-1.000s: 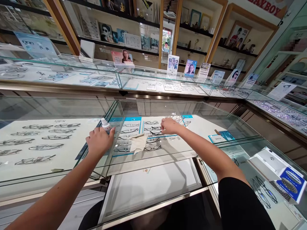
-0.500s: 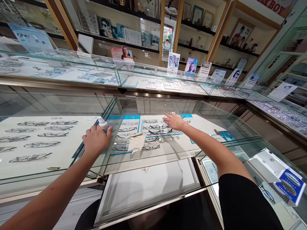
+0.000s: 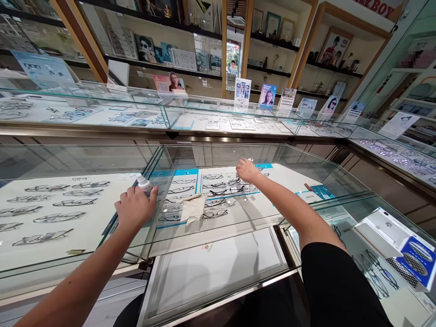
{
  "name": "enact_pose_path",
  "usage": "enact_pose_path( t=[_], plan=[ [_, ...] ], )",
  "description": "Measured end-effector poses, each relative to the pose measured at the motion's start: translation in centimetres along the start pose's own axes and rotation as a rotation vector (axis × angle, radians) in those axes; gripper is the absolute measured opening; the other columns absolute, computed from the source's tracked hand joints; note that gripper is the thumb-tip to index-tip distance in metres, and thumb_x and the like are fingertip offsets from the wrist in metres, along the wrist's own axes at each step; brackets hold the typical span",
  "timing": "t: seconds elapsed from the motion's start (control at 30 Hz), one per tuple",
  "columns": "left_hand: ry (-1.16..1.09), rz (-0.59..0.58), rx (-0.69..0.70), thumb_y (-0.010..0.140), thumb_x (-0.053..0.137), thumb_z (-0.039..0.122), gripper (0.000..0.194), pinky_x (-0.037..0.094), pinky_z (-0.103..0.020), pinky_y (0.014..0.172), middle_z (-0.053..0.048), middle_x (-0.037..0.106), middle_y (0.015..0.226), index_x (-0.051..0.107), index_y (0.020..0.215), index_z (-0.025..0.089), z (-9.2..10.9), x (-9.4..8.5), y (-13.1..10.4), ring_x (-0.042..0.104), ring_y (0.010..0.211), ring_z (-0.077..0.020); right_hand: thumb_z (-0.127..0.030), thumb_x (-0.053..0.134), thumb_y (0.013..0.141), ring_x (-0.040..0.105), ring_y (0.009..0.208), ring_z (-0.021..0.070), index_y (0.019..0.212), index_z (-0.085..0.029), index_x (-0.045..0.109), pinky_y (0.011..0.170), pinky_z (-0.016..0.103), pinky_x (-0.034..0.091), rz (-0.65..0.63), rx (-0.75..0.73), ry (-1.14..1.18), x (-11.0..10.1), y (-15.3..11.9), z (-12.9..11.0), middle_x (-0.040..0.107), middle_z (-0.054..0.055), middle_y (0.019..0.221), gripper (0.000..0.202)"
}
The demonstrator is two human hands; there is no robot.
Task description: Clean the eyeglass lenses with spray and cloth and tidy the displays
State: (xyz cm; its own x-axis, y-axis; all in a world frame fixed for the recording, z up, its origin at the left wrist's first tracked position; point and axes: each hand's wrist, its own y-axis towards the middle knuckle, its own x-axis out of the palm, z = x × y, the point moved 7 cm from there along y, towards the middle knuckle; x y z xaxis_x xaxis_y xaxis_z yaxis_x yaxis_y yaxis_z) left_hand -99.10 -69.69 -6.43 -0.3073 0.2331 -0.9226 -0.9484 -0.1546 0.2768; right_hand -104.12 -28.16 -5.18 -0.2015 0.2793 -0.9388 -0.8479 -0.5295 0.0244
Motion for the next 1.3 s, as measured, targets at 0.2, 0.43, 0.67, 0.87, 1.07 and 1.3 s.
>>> enact_pose_path(
  t=[0.2,0.43,0.67,0.87,1.07,1.3],
  plan=[
    [-0.006,0.002,0.001,0.103,0.019,0.063,0.079,0.042,-0.064,0.104,-0.035,0.058,0.137,0.058,0.138,0.005,0.1,-0.2,0.0,0.05,0.133,-0.052,-0.029,0.046,0.105,0.054,0.125,0.0398,0.117,-0.008,0.08,0.115,0.055,0.031,0.016,0.166,0.03,0.7,0.4,1.4,0.076,0.024,0.121,0.042],
    [0.025,0.018,0.021,0.103,0.019,0.062,0.079,0.045,-0.065,0.099,-0.036,0.059,0.135,0.06,0.134,0.002,0.1,-0.2,0.0,0.052,0.129,-0.0518,-0.033,0.048,0.106,0.055,0.121,0.0372,0.114,-0.014,0.08,0.114,0.053,0.034,0.056,0.347,0.068,0.9,1.0,2.7,0.077,0.02,0.117,0.038],
    [0.091,0.059,0.04,0.103,0.018,0.062,0.079,0.047,-0.062,0.095,-0.033,0.062,0.132,0.062,0.13,0.003,-0.2,0.4,0.2,0.054,0.122,-0.0495,-0.028,0.045,0.108,0.052,0.126,0.0365,0.124,-0.019,0.079,0.104,0.047,0.041,0.051,0.578,0.103,0.1,-1.5,11.0,0.071,0.018,0.135,0.039],
    [0.092,0.06,0.043,0.104,0.017,0.062,0.079,0.046,-0.062,0.095,-0.033,0.062,0.132,0.063,0.128,0.003,-0.2,0.3,0.2,0.054,0.122,-0.0496,-0.023,0.053,0.103,0.051,0.129,0.0326,0.126,-0.027,0.081,0.107,0.042,0.04,-0.014,0.551,0.139,1.9,-1.3,12.7,0.071,0.013,0.137,0.036],
    [0.091,0.075,0.027,0.104,0.022,0.06,0.074,0.046,-0.06,0.095,-0.032,0.064,0.13,0.064,0.127,0.004,-0.2,0.2,0.2,0.056,0.122,-0.0485,-0.017,0.057,0.099,0.052,0.126,0.0327,0.113,-0.024,0.085,0.105,0.043,0.039,-0.026,0.555,0.133,2.5,-0.2,12.6,0.072,0.016,0.132,0.031],
    [0.079,0.061,0.029,0.103,0.018,0.062,0.077,0.047,-0.063,0.096,-0.032,0.062,0.132,0.063,0.128,0.004,-0.2,0.2,0.2,0.055,0.124,-0.0497,-0.018,0.059,0.099,0.054,0.123,0.0325,0.099,-0.024,0.085,0.105,0.043,0.039,-0.058,0.557,0.142,2.2,-2.2,12.7,0.073,0.015,0.128,0.027]
  ],
)
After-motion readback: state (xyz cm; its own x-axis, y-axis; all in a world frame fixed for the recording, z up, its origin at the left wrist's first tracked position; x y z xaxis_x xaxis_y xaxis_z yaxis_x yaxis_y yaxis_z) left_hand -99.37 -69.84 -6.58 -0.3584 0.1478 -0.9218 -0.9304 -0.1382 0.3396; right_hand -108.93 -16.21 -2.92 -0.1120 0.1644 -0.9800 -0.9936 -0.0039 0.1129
